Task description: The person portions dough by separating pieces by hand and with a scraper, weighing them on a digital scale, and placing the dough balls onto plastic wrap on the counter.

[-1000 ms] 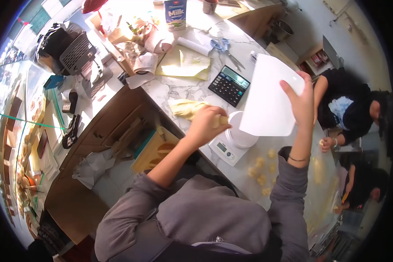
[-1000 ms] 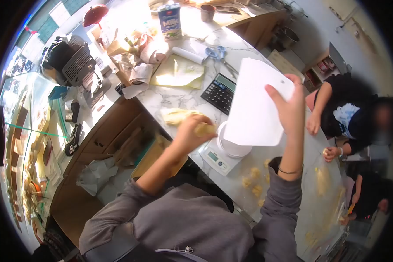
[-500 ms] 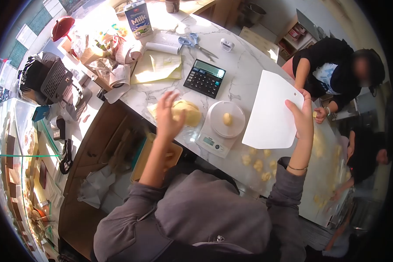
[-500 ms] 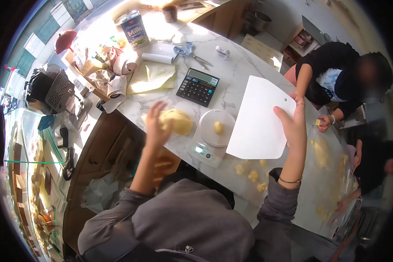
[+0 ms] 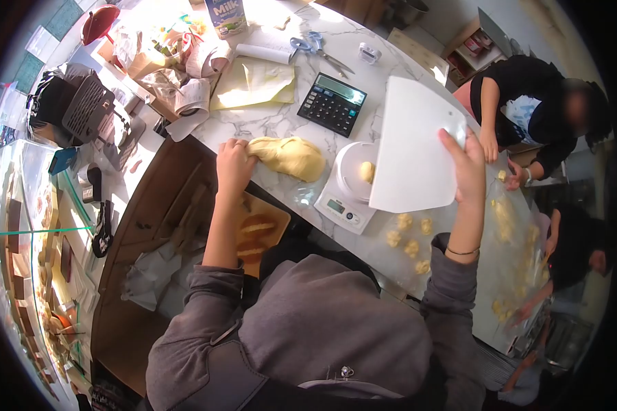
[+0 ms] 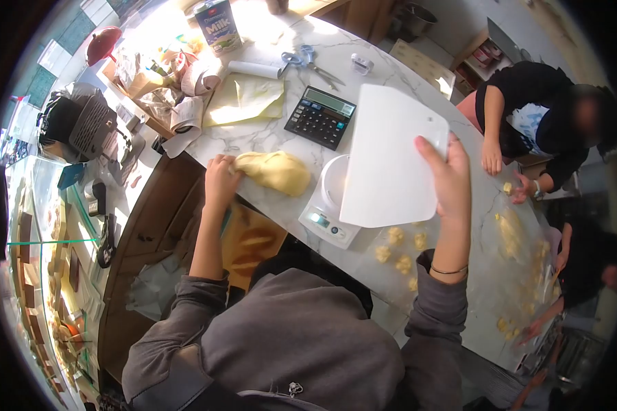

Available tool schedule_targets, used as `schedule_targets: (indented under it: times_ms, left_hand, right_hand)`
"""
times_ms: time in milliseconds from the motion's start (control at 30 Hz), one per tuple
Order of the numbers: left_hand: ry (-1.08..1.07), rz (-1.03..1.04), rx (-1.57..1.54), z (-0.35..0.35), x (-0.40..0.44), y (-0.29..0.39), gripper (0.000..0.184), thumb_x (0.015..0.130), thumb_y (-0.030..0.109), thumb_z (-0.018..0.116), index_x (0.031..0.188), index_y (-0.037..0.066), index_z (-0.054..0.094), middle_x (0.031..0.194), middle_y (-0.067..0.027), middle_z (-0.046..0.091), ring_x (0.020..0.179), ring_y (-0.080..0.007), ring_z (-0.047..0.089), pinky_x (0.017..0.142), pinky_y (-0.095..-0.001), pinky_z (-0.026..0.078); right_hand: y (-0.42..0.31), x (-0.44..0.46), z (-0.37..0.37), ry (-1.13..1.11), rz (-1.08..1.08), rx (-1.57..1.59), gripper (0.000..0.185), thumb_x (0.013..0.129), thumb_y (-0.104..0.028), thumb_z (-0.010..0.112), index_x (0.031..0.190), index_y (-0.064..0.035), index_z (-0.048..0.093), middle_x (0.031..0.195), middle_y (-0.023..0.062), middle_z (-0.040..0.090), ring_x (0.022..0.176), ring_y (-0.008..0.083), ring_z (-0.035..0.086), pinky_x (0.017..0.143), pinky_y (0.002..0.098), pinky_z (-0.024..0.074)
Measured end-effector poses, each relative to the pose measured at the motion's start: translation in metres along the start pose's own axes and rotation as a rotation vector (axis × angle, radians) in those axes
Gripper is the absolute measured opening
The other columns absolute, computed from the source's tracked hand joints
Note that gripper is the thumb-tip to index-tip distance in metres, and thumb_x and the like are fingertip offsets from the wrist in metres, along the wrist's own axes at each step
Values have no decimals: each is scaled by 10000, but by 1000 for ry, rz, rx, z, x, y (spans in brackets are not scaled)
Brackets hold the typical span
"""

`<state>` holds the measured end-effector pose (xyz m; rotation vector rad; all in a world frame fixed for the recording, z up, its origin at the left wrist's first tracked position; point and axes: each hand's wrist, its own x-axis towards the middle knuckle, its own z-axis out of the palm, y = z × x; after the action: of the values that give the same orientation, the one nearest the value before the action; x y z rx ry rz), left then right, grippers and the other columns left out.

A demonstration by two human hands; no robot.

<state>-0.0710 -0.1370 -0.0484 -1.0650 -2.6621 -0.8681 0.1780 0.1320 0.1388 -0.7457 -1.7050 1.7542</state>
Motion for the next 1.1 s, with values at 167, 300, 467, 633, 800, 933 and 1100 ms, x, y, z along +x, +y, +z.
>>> schedule_targets:
  times_ms: [167,300,467,633,800,933,1100]
  left_hand:
    - [24,-298,-362,16,0,12,290,631,59,629,904,-30,594,783,-131,557,653,-260,538,641,-327,459]
    - [-72,-200,-369,4,-7,0,388,630,83,645,1005,-7,609,914,-124,589,751,-222,578,674,-299,473]
    - [-64,-121,-299,-16,-22,-8,450,651,83,681,1087,7,602,999,-113,587,820,-211,565,701,-282,464]
    - [-115,-204,-371,-18,-22,-8,431,644,100,733,1039,-27,620,944,-140,571,827,-251,538,696,-325,451]
    - [-99,-172,-292,-12,-14,-8,373,640,96,738,973,-36,636,871,-134,579,780,-249,550,676,-328,453]
    - [-94,-171,-305,-15,-10,-5,256,664,92,701,873,-36,629,800,-133,580,747,-260,565,680,-339,453]
    - [-127,-56,-276,-8,-14,-7,168,684,92,646,800,-22,606,768,-127,574,701,-276,558,670,-340,456]
  right_hand:
    - [45,12,100,-159,-250,-422,397,789,-130,650,1100,58,492,892,199,641,796,255,647,696,325,498]
    - [67,9,166,-316,-256,-621,427,790,-134,612,1108,93,443,806,299,598,788,428,601,666,445,495]
    - [92,2,208,-455,-189,-832,502,801,-132,586,1181,128,386,729,292,592,726,416,611,623,443,495]
    - [100,-2,226,-517,-208,-968,498,800,-98,565,1200,133,379,717,276,604,708,386,629,616,430,513]
    - [93,-2,242,-544,-191,-1077,485,773,-55,560,1181,141,385,722,259,616,716,358,644,615,403,529]
    - [99,7,252,-528,-206,-1061,449,770,-42,542,1156,141,403,715,262,614,704,352,646,608,399,534]
    - [117,33,263,-499,-256,-1031,458,768,-53,537,1161,141,403,712,268,612,713,375,641,619,407,533]
